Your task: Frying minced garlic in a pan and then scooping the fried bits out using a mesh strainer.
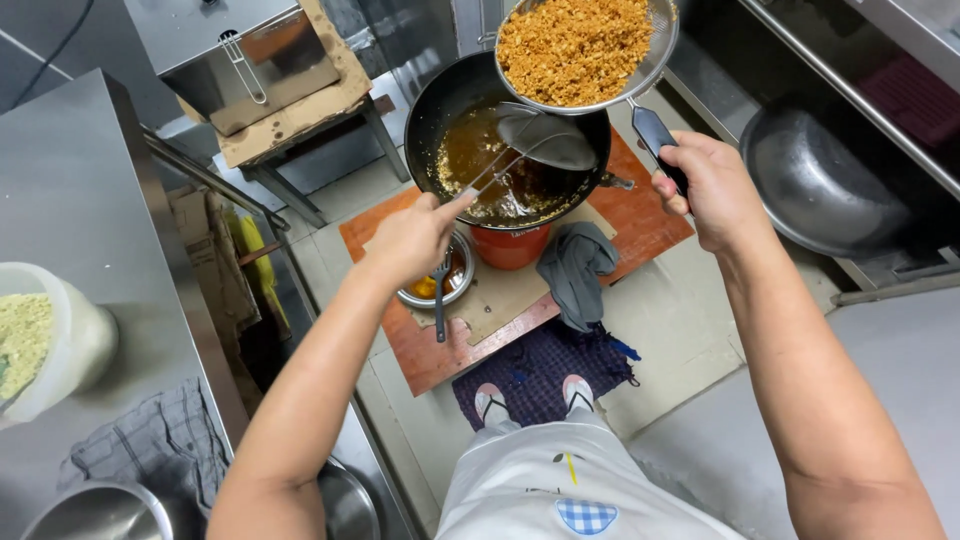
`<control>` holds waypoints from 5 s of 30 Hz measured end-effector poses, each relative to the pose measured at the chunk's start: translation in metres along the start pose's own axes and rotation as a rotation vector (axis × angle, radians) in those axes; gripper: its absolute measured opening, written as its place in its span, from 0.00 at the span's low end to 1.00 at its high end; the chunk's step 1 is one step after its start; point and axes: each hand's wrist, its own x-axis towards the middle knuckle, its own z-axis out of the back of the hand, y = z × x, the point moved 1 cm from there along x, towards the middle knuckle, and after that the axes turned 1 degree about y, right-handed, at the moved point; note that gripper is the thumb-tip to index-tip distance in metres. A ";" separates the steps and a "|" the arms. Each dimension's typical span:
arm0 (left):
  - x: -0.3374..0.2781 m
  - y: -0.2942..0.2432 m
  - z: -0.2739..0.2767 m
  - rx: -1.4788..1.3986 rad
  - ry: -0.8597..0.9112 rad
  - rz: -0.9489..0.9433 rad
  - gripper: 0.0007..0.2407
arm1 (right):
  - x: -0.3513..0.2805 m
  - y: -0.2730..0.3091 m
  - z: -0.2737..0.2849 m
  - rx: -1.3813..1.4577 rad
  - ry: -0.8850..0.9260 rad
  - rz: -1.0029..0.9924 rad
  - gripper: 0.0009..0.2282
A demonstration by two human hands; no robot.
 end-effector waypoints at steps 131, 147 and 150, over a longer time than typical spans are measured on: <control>0.001 -0.029 0.159 0.020 0.511 0.281 0.34 | 0.044 0.022 0.015 -0.075 0.277 -0.204 0.11; 0.010 -0.037 0.123 0.181 0.311 0.478 0.40 | 0.044 0.027 0.016 -0.061 0.284 -0.171 0.13; 0.007 -0.053 0.107 0.166 0.365 0.525 0.38 | 0.044 0.025 0.016 -0.043 0.284 -0.201 0.11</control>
